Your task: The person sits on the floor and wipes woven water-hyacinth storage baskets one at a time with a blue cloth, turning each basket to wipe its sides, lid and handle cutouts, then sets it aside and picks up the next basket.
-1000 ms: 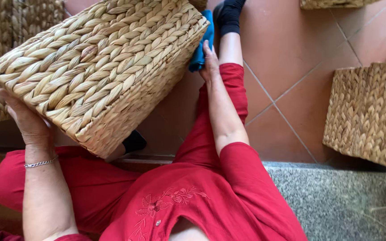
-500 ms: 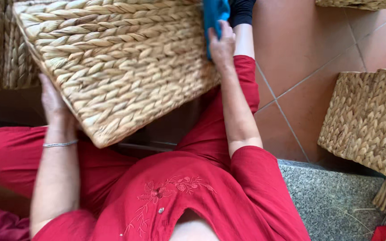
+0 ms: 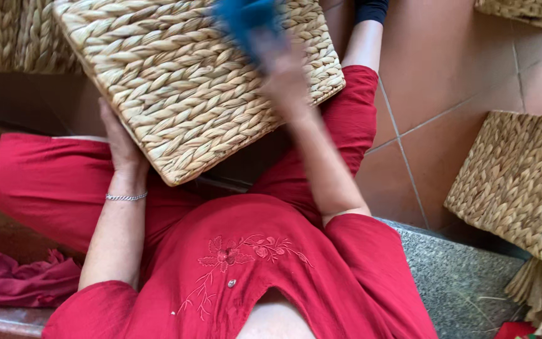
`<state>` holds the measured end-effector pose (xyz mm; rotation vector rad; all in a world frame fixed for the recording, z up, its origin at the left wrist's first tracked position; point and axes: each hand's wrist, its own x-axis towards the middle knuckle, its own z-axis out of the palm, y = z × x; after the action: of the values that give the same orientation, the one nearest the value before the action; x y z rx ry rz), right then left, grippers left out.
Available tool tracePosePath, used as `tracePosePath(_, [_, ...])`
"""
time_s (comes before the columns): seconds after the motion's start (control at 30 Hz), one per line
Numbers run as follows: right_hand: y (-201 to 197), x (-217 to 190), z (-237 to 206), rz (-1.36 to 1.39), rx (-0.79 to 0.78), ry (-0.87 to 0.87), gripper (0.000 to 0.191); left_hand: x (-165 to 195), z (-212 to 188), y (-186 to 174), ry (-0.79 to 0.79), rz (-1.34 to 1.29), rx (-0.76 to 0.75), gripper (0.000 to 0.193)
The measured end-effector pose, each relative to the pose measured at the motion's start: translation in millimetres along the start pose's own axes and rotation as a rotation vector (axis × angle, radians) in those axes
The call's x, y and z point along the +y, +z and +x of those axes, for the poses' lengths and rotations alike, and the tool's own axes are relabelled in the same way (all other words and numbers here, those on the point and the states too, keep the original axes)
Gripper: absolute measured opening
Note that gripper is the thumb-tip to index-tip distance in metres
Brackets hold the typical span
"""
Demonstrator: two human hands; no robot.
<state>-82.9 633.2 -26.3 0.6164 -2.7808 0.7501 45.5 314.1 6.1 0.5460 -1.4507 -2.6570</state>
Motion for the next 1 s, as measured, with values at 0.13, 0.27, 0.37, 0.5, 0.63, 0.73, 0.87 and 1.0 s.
tracePosePath(0.13, [-9.2, 91.4, 10.2, -0.282, 0.057, 0.306, 0.054, -4.0, 7.5, 6.4, 0.101, 0.092, 0.045, 0.061])
tracePosePath(0.27, [-24.7, -15.1, 10.5, -0.152, 0.056, 0.154, 0.051, -7.5, 17.0, 7.1, 0.14, 0.11, 0.045, 0.061])
tracePosePath(0.37, [-39.2, -142.6, 0.6, 0.261, -0.008, -0.153, 0.049, -8.6, 13.8, 9.7, 0.071, 0.039, 0.034, 0.059])
tracePosePath(0.5, [-45.8, -191.3, 15.4, 0.322, -0.061, -0.277, 0.045, -1.3, -3.6, 14.3, 0.08, 0.215, 0.071, 0.058])
tracePosePath(0.63, [-15.0, -86.2, 73.7, 0.125, 0.027, -0.12, 0.046, 5.9, -18.8, 22.4, 0.187, 0.558, 0.074, 0.057])
tracePosePath(0.73, [-2.4, 18.8, 87.1, -0.173, 0.23, 0.019, 0.053, 5.7, -21.5, 31.2, 0.02, 0.184, 0.104, 0.062])
tracePosePath(0.87, [-22.1, 94.2, 60.7, -0.194, 0.044, 0.465, 0.047, 9.9, -18.1, 36.9, 0.046, 0.138, 0.057, 0.068])
tracePosePath(1.0, [-37.1, 48.5, 13.9, -0.417, 0.058, 0.366, 0.046, 10.2, -17.5, 39.9, -0.028, 0.0, 0.023, 0.07])
